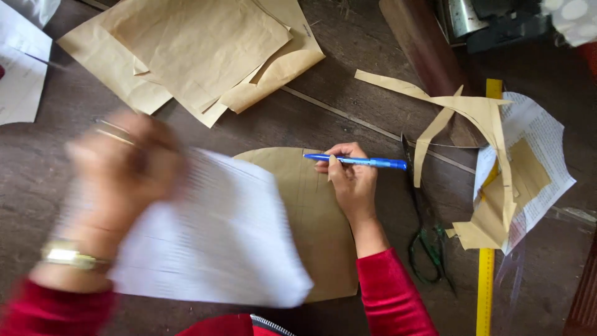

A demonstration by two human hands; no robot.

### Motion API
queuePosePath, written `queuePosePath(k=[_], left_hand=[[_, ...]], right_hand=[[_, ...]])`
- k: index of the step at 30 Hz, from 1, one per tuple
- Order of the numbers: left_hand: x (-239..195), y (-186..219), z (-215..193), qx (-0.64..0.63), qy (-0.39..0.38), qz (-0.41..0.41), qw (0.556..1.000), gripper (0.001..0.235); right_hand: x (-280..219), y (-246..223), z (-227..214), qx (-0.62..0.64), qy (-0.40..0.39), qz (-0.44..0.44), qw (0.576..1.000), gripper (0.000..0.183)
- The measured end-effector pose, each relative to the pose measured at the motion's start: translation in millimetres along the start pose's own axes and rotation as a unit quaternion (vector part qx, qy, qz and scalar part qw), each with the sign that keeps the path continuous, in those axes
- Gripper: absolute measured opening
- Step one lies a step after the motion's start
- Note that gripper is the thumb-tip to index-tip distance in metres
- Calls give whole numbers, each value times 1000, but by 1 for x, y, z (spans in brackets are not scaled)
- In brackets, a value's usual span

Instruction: The person cuts a printed paper pattern using scissors, then uses a ruler and a blue pen to draw lines on a piece of brown paper. The person handles the paper and tools on a wooden table.

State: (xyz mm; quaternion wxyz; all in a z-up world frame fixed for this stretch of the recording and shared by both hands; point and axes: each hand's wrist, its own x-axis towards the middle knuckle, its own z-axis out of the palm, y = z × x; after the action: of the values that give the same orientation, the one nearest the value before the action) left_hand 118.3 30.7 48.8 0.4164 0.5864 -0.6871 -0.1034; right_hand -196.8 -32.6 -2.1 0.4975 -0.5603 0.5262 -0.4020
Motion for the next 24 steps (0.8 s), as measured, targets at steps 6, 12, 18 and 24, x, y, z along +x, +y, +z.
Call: queuePosePath(k=[6,12,18,24], left_hand=[[25,-49,-87,69,-81,-183,977,7],[41,-84,-68,423,-70,181,885,8],[-20,7,45,51,11,225,973,5],[-89,80,79,89,-135,190,968,31]], right_hand=[[2,4,0,1,-15,-22,1000,18],[-21,4,4,-50,-11,-41,998,12],[-68,13,15,28,49,-67,996,18],[-59,25,9,31,58,-85,994,14]])
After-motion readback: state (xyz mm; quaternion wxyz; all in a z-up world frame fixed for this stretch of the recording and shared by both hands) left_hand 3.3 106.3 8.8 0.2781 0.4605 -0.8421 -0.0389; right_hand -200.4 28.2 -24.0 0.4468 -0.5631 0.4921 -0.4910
